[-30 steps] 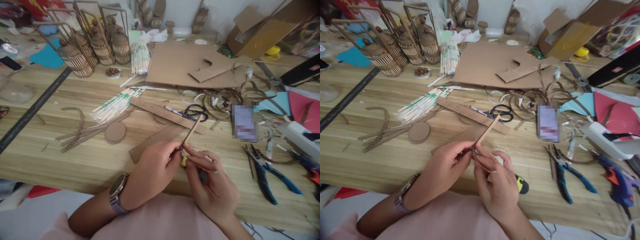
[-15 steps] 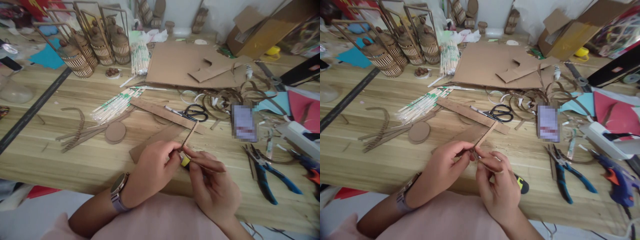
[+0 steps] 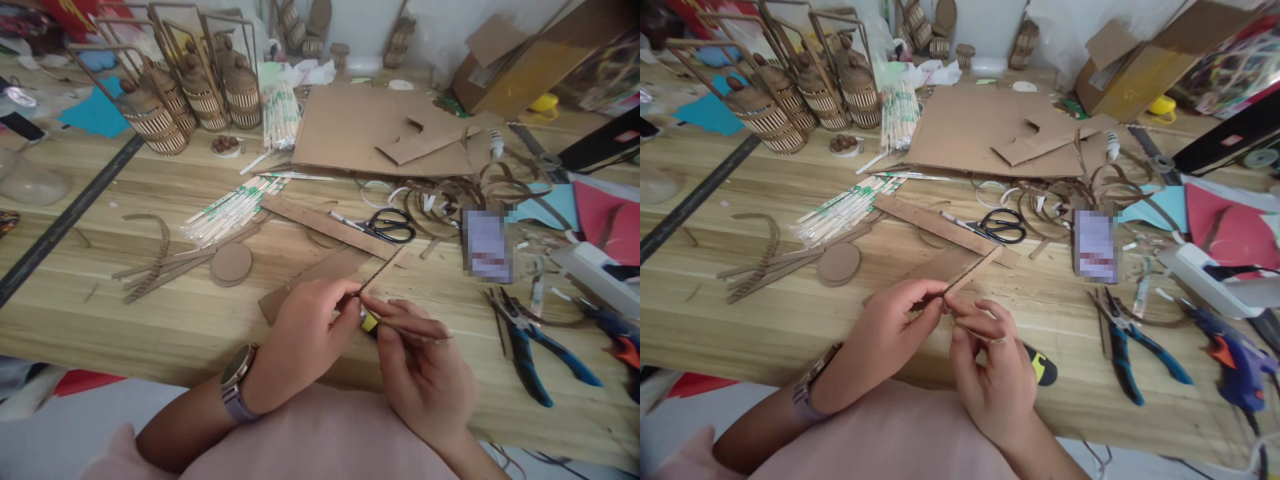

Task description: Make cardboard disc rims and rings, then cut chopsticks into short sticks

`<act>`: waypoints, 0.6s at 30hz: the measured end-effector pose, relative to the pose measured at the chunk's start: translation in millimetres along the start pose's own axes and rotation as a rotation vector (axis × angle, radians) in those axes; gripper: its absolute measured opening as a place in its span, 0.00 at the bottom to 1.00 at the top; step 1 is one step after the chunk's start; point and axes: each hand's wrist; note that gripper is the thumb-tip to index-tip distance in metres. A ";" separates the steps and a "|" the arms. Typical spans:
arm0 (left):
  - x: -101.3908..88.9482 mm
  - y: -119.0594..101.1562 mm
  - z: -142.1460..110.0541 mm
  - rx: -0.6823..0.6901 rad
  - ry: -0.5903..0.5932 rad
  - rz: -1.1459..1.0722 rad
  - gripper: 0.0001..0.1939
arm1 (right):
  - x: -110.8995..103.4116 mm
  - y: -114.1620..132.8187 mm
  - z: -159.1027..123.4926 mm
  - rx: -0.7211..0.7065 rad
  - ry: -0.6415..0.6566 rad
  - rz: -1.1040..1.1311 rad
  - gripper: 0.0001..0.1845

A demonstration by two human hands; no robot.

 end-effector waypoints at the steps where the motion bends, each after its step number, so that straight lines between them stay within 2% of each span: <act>1: -0.3 -0.1 0.3 0.015 0.000 0.010 0.10 | 0.1 -0.3 0.6 -0.006 0.008 0.003 0.11; 7: -1.4 -1.2 -0.2 0.055 -0.013 0.041 0.11 | -0.2 -3.0 6.6 -0.040 0.047 -0.048 0.05; 18: 3.8 -3.3 -2.2 0.079 -0.045 0.102 0.11 | 0.5 -2.9 6.8 -0.098 0.073 -0.054 0.09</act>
Point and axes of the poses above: each hand's wrist, its own z-axis towards the middle knuckle, its own x-axis out of the palm, y = z × x, and after that the axes turned 15 degrees about z, right-handed
